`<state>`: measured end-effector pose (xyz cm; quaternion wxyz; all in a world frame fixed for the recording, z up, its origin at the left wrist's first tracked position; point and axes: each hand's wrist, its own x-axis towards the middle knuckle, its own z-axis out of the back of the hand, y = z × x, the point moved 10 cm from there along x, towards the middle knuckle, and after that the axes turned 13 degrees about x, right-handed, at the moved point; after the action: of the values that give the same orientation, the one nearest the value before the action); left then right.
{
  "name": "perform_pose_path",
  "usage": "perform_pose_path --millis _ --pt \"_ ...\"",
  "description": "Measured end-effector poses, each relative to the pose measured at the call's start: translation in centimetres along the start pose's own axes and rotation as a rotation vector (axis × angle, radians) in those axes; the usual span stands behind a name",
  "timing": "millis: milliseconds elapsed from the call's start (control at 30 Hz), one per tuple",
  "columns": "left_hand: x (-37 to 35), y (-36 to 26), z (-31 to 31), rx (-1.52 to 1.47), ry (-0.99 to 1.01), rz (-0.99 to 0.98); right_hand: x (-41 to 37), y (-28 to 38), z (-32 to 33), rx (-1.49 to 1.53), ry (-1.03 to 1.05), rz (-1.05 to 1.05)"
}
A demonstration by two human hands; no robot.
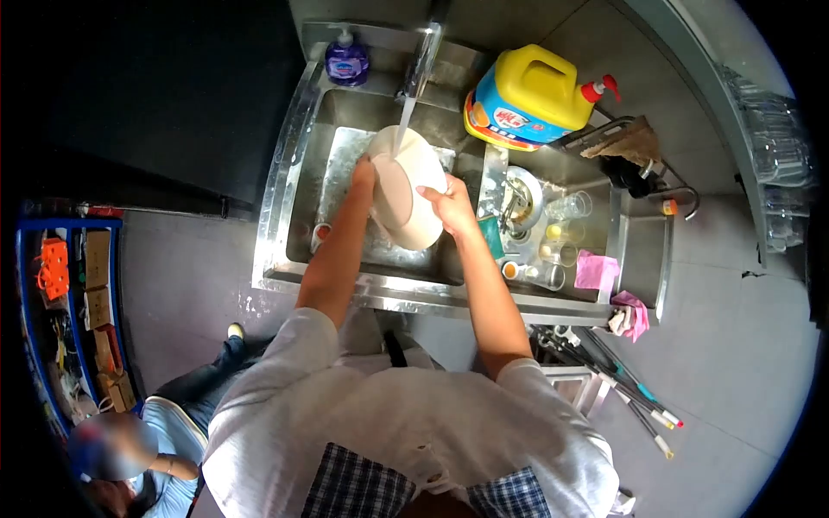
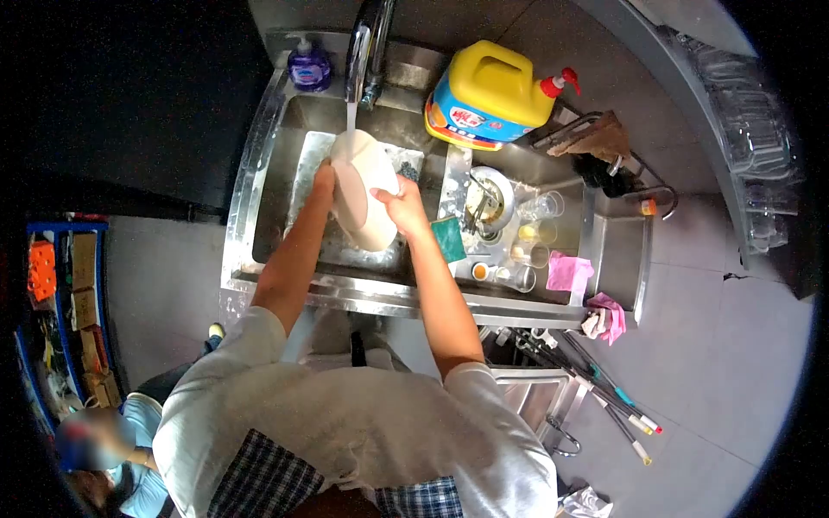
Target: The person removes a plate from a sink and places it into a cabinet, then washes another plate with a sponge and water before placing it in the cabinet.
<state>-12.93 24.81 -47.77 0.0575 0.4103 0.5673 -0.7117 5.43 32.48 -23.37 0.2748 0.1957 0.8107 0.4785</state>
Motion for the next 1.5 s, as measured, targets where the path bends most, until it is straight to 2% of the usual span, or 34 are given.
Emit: perform_pose_path --millis 67,133,200,267,300,400,500,533,567,600,633,700,767,833,933,967,1067,1100,1200,1233,1333,1433,1500 --pt "-4.5 -0.3 -1.5 -0.256 0.075 0.117 0.0 0.6 -1.1 -0.226 0.015 0.014" --pt "-9.2 -2.8 -2.9 -0.434 0.232 0.133 -0.3 2.2 -3.8 -0.511 0.086 0.099" --pt "-13.6 -6.6 -3.4 -0.517 0.514 0.11 -1.7 4.5 -7.1 -0.79 0.181 0.195" --pt "-18.6 -10.8 -2.8 -0.547 0.843 0.072 -2.4 4.1 -9.0 -0.94 0.335 0.244" --pt "-21.4 -13.3 -1.8 -0.564 0.926 0.042 -2.7 4.0 -9.4 -0.993 0.38 0.279" --pt "-15.2 -9.5 2.3 -0.43 0.729 0.131 -4.3 2.8 -9.7 -1.135 0.486 0.322" --pt "-14.0 -7.7 3.6 -0.317 0.766 0.093 -4.7 0.7 -8.6 -1.213 0.574 0.265" --pt "-14.2 -7.3 3.9 -0.296 0.781 0.069 -5.2 0.6 -7.9 -1.267 0.575 0.372" --pt "-14.2 -6.2 4.8 -0.253 0.631 0.099 -5.9 0.8 -7.3 -1.321 0.572 0.482" --pt "-14.9 -6.0 5.2 -0.21 0.607 0.049 -6.4 1.1 -6.7 -1.373 0.564 0.598" --pt "-15.6 -5.8 5.7 -0.233 0.558 0.008 -6.2 2.3 -5.4 -1.322 0.43 0.416" --pt "-14.8 -4.5 6.9 -0.293 0.492 -0.067 -3.5 2.5 0.2 -0.907 0.051 0.438" --pt "-15.6 -3.7 7.3 -0.274 0.486 -0.053 -0.8 -1.4 5.4 -0.363 -0.122 0.158" --pt "-14.9 -2.2 7.6 -0.308 0.508 -0.094 0.9 -8.5 6.4 0.305 -0.108 -0.376" --pt "-15.1 -1.6 8.6 -0.378 0.35 -0.067 3.7 -11.4 7.1 0.438 -0.096 -0.296" --pt "-14.5 -2.2 8.4 -0.302 0.348 -0.079 4.1 -11.8 7.1 0.457 -0.111 -0.289" --pt "-13.9 -3.0 9.5 -0.086 0.31 -0.098 4.9 -12.0 6.9 0.471 -0.101 -0.18" --pt "-13.6 -3.5 9.8 0.112 0.297 -0.139 5.2 -12.0 6.6 0.477 -0.08 -0.151" --pt "-14.9 -5.5 10.5 0.341 0.15 -0.038 5.7 -10.6 5.7 0.412 -0.041 -0.067" --pt "-12.9 -3.6 10.6 0.312 0.188 0.001 5.7 -9.5 5.4 0.32 -0.033 -0.048" --pt "-9.4 3.3 8.2 0.025 0.243 0.255 5.0 -2.7 2.8 -0.214 -0.002 0.111" --pt "-10.6 5.6 2.0 -0.348 0.551 0.245 4.2 1.8 0.8 -0.519 0.047 0.22" --pt "-13.0 6.2 0.8 -0.416 0.492 0.371 3.4 3.9 0.2 -0.549 0.061 0.15"
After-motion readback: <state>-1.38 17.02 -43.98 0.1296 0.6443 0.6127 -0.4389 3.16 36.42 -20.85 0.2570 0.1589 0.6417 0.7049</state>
